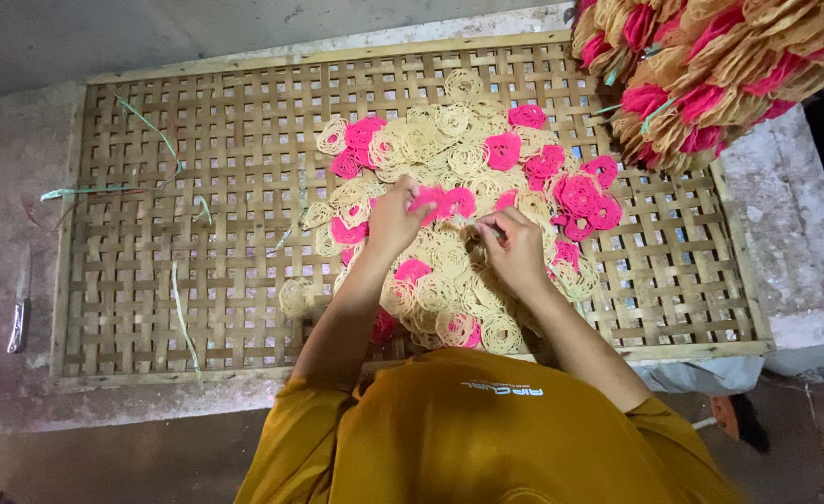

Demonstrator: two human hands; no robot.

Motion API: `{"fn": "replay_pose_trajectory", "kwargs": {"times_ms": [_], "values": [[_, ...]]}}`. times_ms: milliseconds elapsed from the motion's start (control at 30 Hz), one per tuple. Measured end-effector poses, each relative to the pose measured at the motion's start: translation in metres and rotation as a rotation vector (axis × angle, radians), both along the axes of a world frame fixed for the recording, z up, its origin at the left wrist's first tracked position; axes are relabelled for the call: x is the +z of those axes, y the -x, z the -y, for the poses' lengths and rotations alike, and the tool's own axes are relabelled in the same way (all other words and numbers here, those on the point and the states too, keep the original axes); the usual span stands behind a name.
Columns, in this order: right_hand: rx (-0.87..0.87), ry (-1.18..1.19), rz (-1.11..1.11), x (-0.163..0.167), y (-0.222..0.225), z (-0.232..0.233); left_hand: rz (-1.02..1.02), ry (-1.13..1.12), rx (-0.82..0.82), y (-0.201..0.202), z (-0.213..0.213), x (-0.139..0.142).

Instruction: The person repeatedly picks up small beige and pink coiled items from a woven tray and ties them together with a thin green string. The person works continuously, placing the tied items back onto the tray.

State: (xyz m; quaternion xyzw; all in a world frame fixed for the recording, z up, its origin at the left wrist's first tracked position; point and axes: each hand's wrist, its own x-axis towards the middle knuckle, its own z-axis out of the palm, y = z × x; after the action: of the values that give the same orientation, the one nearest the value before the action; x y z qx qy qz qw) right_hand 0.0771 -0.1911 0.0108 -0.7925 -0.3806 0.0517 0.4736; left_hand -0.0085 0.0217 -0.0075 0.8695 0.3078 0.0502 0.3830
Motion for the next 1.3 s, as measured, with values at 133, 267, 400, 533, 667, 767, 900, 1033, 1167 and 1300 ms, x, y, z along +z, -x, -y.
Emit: {"fn": "replay_pose_trajectory", "kwargs": {"times_ms": [133,267,400,533,667,767,900,1033,1167,1300], "values": [[-0.003,0.024,-0.001,-0.005,0.002,-0.003,0.256,0.695,0.159,0.002,0.007,0.004],[-0.030,0.086,0.025,-0.006,0.001,-0.008,0.278,0.942,0.150,0.005,0.025,0.000],[-0.029,0.011,0.135,-0.004,0.002,-0.004,0.361,0.991,0.127,0.006,0.038,-0.009],[-0.008,0.034,0.160,-0.004,0.004,-0.005,0.390,1.028,0.111,0.000,0.048,-0.010],[-0.027,0.053,0.261,-0.005,0.005,-0.004,0.364,0.921,0.093,0.000,0.060,-0.011],[-0.039,0.067,0.284,-0.005,0.005,-0.003,0.405,1.013,0.050,0.001,0.062,-0.012],[-0.052,0.027,0.327,-0.007,0.003,0.002,0.223,0.671,-0.020,0.004,0.063,-0.009],[-0.067,-0.062,0.313,-0.010,-0.003,0.013,0.399,0.180,-0.142,0.000,0.077,0.009],[-0.241,-0.261,-0.066,-0.010,-0.013,0.031,0.417,-0.105,-0.307,-0.011,0.087,0.041],[-0.246,-0.106,0.377,-0.003,-0.018,0.047,0.605,-0.265,-0.398,-0.020,0.095,0.067]]}}
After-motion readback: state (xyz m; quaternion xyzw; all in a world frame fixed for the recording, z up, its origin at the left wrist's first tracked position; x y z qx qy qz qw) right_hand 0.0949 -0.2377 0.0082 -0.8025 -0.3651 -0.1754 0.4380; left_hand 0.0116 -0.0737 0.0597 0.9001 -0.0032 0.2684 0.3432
